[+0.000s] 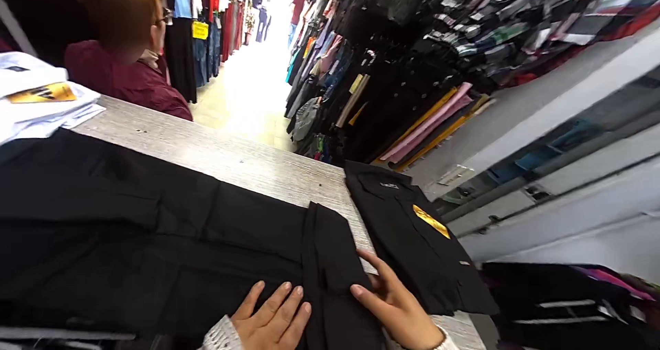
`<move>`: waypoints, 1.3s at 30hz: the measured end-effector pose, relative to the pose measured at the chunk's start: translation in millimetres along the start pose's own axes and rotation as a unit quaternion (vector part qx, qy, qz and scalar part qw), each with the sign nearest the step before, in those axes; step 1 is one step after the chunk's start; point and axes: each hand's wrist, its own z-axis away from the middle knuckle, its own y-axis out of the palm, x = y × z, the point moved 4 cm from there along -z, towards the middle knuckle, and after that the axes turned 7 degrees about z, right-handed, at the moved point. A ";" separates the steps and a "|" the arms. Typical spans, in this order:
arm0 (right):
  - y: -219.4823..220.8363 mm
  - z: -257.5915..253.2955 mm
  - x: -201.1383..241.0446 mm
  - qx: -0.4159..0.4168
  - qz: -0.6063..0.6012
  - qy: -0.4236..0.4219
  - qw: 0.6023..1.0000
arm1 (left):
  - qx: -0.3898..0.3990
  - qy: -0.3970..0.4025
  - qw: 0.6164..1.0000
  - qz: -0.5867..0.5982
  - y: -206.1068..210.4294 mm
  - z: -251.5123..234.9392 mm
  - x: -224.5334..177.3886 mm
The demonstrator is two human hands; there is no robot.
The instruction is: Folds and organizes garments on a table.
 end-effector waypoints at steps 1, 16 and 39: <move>1.5 -1.7 -1.8 -0.007 -0.036 0.003 0.999 | 0.011 -0.004 1.000 0.015 -2.4 -1.1 0.0; -110.6 -48.7 32.9 -0.116 0.294 -0.041 0.948 | -0.090 -0.196 0.977 -0.005 -155.5 97.8 87.2; 293.3 12.3 269.1 0.025 0.268 -0.307 0.913 | -0.131 -0.314 0.913 0.226 -206.2 185.0 172.8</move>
